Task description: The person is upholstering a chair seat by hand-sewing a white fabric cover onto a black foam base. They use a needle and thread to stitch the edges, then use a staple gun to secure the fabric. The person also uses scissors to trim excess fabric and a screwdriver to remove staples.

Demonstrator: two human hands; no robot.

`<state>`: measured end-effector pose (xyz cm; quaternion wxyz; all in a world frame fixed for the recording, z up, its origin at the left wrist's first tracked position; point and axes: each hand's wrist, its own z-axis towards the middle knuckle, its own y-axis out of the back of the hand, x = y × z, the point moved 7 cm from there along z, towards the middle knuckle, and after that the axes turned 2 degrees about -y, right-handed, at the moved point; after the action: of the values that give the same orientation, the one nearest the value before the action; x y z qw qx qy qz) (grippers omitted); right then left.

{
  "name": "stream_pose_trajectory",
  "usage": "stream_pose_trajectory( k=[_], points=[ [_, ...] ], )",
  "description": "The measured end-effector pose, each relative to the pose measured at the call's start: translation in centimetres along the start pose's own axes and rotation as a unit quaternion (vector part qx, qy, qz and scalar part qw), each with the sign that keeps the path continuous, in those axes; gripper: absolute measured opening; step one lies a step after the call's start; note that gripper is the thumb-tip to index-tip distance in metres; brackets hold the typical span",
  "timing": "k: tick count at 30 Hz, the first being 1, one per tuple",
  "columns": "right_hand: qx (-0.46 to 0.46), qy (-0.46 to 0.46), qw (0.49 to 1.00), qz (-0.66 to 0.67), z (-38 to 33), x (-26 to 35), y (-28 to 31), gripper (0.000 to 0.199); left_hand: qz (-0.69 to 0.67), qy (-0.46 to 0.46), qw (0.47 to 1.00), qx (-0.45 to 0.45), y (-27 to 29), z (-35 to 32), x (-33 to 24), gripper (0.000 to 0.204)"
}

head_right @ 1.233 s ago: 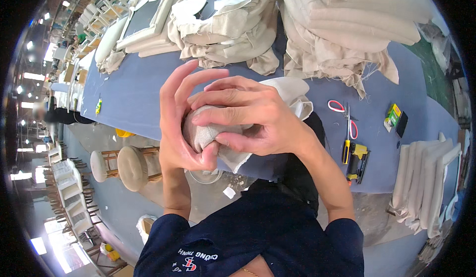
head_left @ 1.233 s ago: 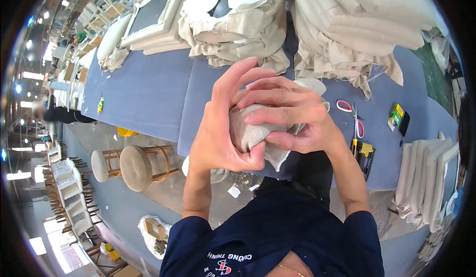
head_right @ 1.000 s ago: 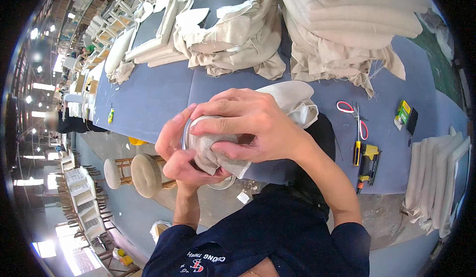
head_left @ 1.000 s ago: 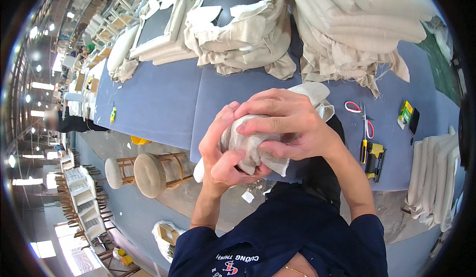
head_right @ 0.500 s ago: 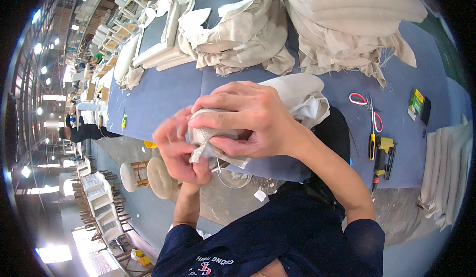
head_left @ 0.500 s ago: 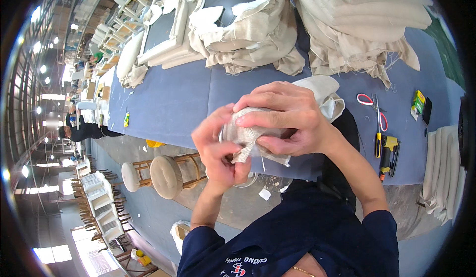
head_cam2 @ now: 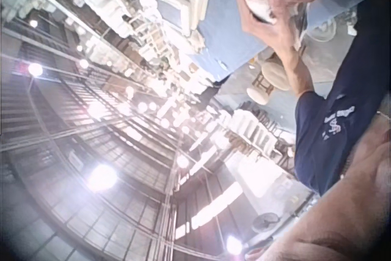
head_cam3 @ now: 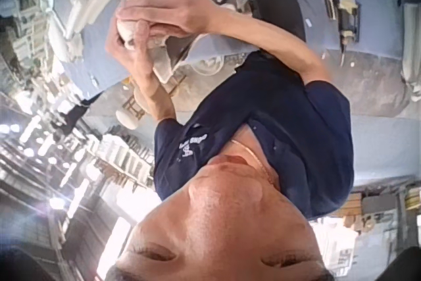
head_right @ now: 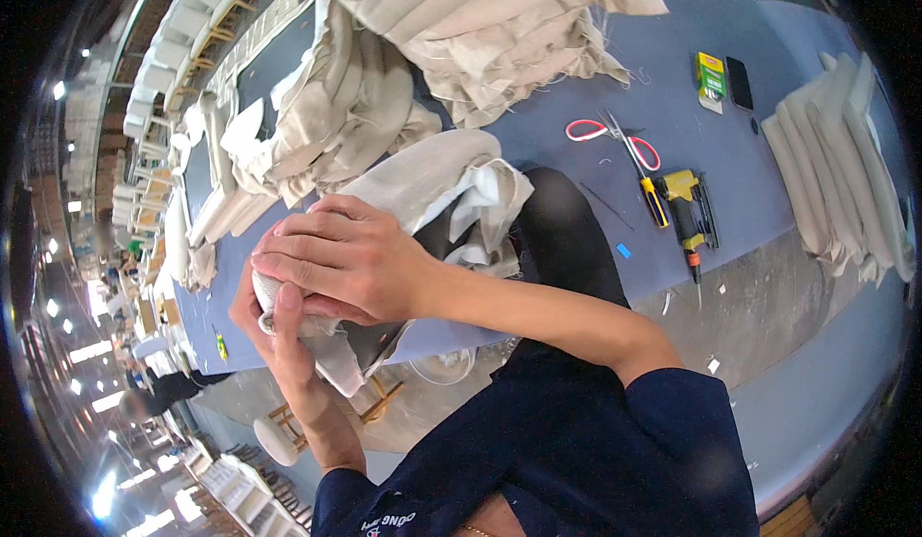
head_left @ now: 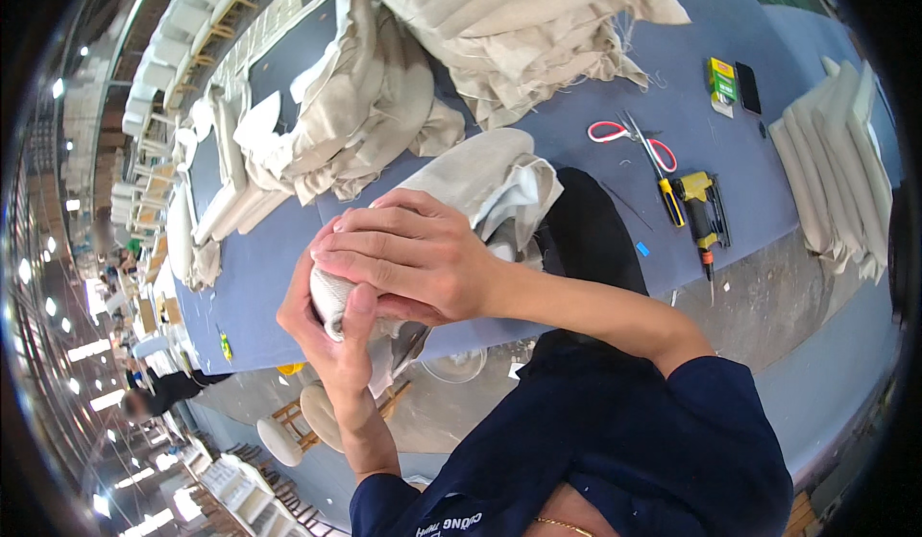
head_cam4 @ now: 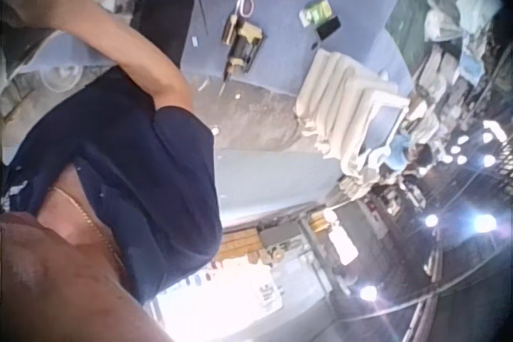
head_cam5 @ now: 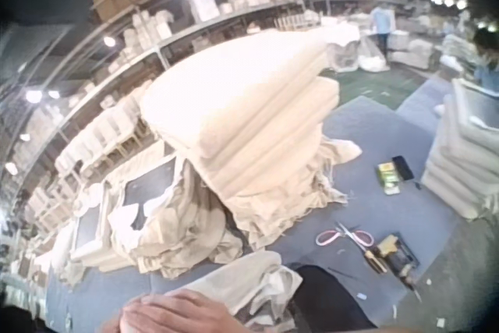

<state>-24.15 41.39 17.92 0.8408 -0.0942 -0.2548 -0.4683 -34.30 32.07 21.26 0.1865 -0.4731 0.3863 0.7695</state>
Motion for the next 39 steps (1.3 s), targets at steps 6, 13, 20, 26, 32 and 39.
stream_pose_trajectory(
  k=[6, 13, 20, 26, 32, 39],
  points=[
    [0.052, -0.06, 0.997, -0.001, -1.3, -2.6, 2.9, 0.054, 0.093, -0.079, 0.992, 0.018, -1.5, 2.3, -1.1, 0.056],
    [0.018, -0.366, 0.876, -0.315, -18.2, -13.3, 19.1, 0.052, 0.118, -0.11, 0.987, -0.01, 2.0, 3.1, 0.7, 0.052],
    [0.009, -0.576, 0.56, -0.596, -45.5, -18.4, 41.4, 0.084, 0.009, -0.129, 0.991, 0.014, 4.2, 5.0, 2.9, 0.055],
    [0.127, -0.685, 0.459, -0.55, -42.5, -20.2, 40.9, 0.085, -0.026, -0.149, 0.988, 0.032, 5.3, 2.7, 2.5, 0.058],
    [0.091, -0.56, 0.716, -0.408, -36.9, -20.0, 48.1, 0.034, -0.042, -0.196, 0.977, 0.077, 4.2, 3.2, 1.9, 0.06],
    [-0.043, -0.666, 0.737, 0.109, -18.6, -9.3, 27.1, 0.036, -0.049, -0.182, 0.978, 0.087, 3.8, 2.0, 1.5, 0.057]
  ],
)
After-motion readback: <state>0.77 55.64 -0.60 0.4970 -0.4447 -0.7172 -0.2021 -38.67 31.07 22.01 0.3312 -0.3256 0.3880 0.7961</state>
